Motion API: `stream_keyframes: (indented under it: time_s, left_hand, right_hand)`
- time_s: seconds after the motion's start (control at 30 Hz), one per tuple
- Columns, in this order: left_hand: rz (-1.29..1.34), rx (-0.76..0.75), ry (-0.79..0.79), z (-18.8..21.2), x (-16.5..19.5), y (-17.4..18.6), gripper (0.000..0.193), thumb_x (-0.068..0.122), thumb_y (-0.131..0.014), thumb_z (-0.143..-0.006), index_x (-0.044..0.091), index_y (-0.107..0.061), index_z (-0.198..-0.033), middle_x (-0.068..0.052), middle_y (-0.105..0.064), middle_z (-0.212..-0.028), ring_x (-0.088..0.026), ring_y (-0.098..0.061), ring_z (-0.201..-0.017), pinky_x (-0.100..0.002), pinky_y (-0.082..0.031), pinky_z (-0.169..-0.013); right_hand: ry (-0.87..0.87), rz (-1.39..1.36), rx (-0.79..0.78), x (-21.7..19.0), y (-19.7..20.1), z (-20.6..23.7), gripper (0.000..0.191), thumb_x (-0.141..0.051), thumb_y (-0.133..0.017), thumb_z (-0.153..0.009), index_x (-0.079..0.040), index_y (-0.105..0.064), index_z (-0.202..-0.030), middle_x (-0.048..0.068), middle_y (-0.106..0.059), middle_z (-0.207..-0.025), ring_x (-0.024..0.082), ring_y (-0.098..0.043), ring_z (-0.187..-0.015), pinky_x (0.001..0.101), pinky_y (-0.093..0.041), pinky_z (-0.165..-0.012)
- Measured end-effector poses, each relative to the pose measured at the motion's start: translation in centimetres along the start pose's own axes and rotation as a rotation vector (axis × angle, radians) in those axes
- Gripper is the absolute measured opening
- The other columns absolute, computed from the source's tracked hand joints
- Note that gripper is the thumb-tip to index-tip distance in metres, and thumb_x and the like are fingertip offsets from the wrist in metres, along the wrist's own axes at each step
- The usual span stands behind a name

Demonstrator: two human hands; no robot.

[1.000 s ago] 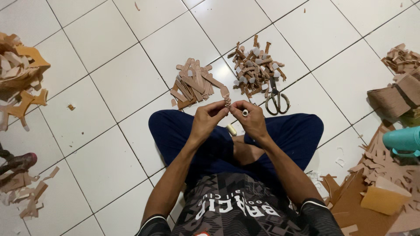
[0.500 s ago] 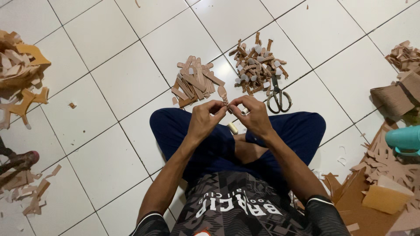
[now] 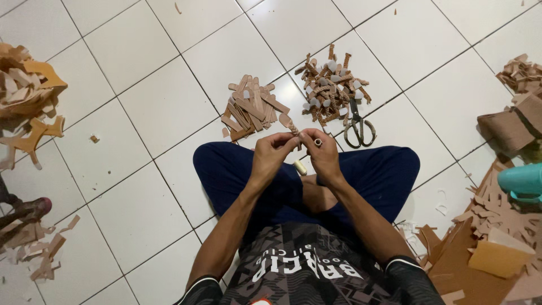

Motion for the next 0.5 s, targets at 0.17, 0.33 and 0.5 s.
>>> stream_keyframes:
  time_s: [0.17,0.33,0.5]
  left_hand:
    - [-0.114,-0.053,0.011,-0.2,0.9,0.4,0.029,0.018,-0.072,-0.094,-0.004,-0.075,-0.112,-0.01,-0.079,-0.092,-0.013,-0.076,-0.084,-0.025,-0.06,-0.077]
    - [-0.219,-0.083,0.031,0.3,-0.1,-0.2,0.026,0.018,-0.07,-0.095,-0.003,-0.075,-0.111,-0.008,-0.079,-0.091,-0.012,-0.076,-0.083,-0.025,-0.06,-0.076]
    - [0.052,0.051,-0.032,-0.2,-2.2,0.0,0.025,0.015,-0.07,-0.098,-0.007,-0.073,-0.111,-0.01,-0.077,-0.094,-0.013,-0.074,-0.086,-0.026,-0.059,-0.08]
  right_hand:
    - [0.004,-0.126,-0.05,-1.3,0.4,-0.2,0.024,-0.025,-0.071,-0.095,-0.005,-0.072,-0.108,-0.005,-0.068,-0.086,0.001,-0.049,-0.066,0.0185,-0.039,-0.057]
    - [0.069,0.0,-0.034,-2.3,0.3,-0.5,0.025,-0.026,-0.074,-0.099,-0.002,-0.077,-0.103,0.0,-0.071,-0.086,0.004,-0.057,-0.075,0.0204,-0.046,-0.068]
    - [0.012,-0.158,0.116,-0.5,-0.1,-0.9,0.031,-0.029,-0.067,-0.1,-0.004,-0.076,-0.115,-0.002,-0.074,-0.094,0.003,-0.06,-0.077,0.0205,-0.048,-0.066]
Point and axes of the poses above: each hand's wrist, its own z-axis away from the middle knuckle, its own y-axis out of the back of the hand, x = y × z, the point moved 10 cm from there along -z, towards the middle knuckle
